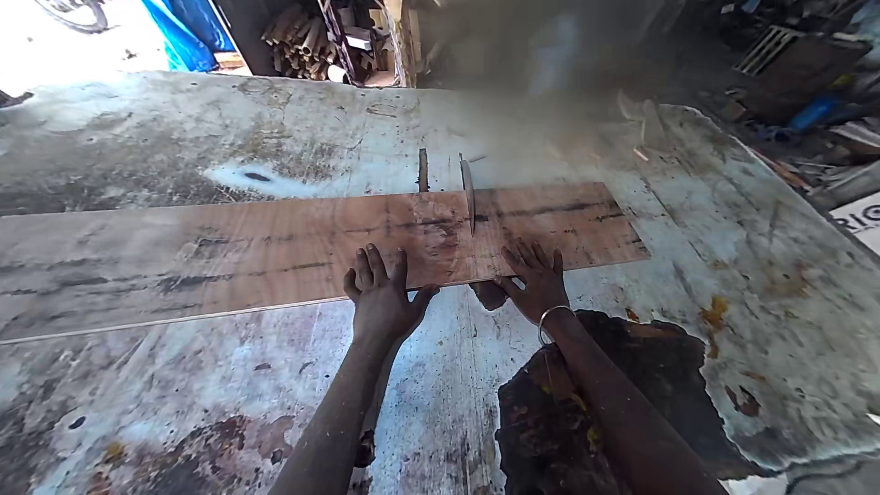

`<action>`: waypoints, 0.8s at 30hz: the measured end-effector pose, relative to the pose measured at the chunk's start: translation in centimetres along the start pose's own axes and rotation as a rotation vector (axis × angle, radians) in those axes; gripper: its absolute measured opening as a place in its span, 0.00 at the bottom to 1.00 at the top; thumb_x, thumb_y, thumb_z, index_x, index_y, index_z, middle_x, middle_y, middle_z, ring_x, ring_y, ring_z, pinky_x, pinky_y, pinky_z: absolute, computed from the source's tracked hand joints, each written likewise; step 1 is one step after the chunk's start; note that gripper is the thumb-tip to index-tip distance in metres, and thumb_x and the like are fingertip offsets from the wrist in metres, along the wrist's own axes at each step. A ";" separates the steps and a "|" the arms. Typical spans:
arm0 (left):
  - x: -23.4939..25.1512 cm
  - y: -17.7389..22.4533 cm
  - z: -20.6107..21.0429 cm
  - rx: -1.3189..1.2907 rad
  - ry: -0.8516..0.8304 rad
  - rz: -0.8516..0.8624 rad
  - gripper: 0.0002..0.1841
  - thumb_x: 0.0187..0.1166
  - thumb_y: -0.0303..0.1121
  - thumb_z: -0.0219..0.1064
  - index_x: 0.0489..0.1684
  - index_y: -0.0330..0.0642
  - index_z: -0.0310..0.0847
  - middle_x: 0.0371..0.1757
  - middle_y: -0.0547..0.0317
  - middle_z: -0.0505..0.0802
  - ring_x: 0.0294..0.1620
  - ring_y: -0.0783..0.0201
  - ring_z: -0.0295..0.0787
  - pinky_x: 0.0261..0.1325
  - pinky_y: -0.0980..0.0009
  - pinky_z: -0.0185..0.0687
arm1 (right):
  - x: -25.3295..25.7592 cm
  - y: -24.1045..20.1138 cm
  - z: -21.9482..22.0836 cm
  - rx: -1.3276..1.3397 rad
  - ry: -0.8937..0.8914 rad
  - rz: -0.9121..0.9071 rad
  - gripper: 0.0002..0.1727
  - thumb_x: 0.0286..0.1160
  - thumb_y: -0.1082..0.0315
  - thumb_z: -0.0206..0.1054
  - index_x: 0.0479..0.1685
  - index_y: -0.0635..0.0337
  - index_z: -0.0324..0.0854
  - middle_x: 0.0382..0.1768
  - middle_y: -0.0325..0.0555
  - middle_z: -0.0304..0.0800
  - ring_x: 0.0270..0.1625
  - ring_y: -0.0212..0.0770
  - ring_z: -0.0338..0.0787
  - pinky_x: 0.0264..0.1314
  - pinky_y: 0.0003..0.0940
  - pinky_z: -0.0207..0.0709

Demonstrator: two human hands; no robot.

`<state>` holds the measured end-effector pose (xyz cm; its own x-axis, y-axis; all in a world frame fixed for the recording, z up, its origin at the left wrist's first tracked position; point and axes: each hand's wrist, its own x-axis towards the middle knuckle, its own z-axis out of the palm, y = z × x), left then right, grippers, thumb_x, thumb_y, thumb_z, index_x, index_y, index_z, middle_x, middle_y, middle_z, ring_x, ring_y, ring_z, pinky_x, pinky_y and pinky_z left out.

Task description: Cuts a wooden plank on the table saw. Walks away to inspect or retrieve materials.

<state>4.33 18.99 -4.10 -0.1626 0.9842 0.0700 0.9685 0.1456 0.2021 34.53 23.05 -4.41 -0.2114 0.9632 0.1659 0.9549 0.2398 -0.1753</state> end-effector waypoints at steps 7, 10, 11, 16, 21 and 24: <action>4.0 0.3 0.1 -0.018 -0.026 -0.011 0.56 0.58 0.88 0.47 0.93 0.69 0.57 0.96 0.38 0.45 0.97 0.38 0.30 0.89 0.32 0.27 | 3.4 0.3 0.0 0.045 -0.007 -0.011 0.36 0.80 0.29 0.53 0.88 0.24 0.66 0.92 0.30 0.59 0.96 0.48 0.48 0.91 0.74 0.25; 5.4 0.3 0.5 -0.040 0.001 -0.010 0.56 0.58 0.89 0.46 0.91 0.68 0.60 0.95 0.36 0.47 0.96 0.35 0.32 0.89 0.31 0.27 | 4.8 0.3 -0.4 0.077 -0.029 -0.013 0.36 0.81 0.31 0.54 0.88 0.27 0.66 0.93 0.32 0.59 0.97 0.49 0.47 0.90 0.75 0.24; 6.0 0.4 0.5 -0.048 -0.003 -0.011 0.56 0.58 0.89 0.45 0.91 0.68 0.59 0.95 0.36 0.47 0.96 0.35 0.31 0.89 0.30 0.26 | 5.5 0.4 -0.4 0.070 -0.037 -0.001 0.36 0.80 0.29 0.53 0.88 0.26 0.66 0.93 0.31 0.58 0.97 0.48 0.46 0.91 0.74 0.23; 8.7 1.0 0.1 -0.091 -0.044 -0.015 0.56 0.61 0.87 0.48 0.94 0.66 0.54 0.96 0.37 0.44 0.97 0.37 0.28 0.89 0.31 0.21 | 8.8 1.2 -0.1 0.023 -0.067 0.039 0.37 0.79 0.26 0.50 0.89 0.20 0.62 0.94 0.26 0.54 0.97 0.47 0.47 0.91 0.73 0.21; 9.3 -3.6 -1.5 -0.105 -0.025 0.063 0.52 0.70 0.80 0.51 0.96 0.64 0.49 0.96 0.42 0.48 0.96 0.34 0.32 0.83 0.19 0.20 | 3.5 0.8 -1.6 -0.013 -0.046 0.068 0.37 0.81 0.32 0.53 0.91 0.25 0.61 0.94 0.31 0.53 0.96 0.51 0.47 0.91 0.75 0.27; 7.7 -11.2 -1.9 -0.091 0.039 0.087 0.55 0.64 0.84 0.50 0.95 0.66 0.52 0.96 0.44 0.52 0.96 0.35 0.34 0.84 0.19 0.19 | -4.4 3.8 -3.4 -0.037 -0.122 0.075 0.39 0.78 0.25 0.48 0.90 0.20 0.60 0.94 0.25 0.52 0.97 0.42 0.42 0.94 0.69 0.25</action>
<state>-8.17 24.73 -3.97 -0.0880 0.9878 0.1285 0.9584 0.0488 0.2813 39.76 19.27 -2.56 -0.1612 0.9863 0.0342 0.9755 0.1645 -0.1460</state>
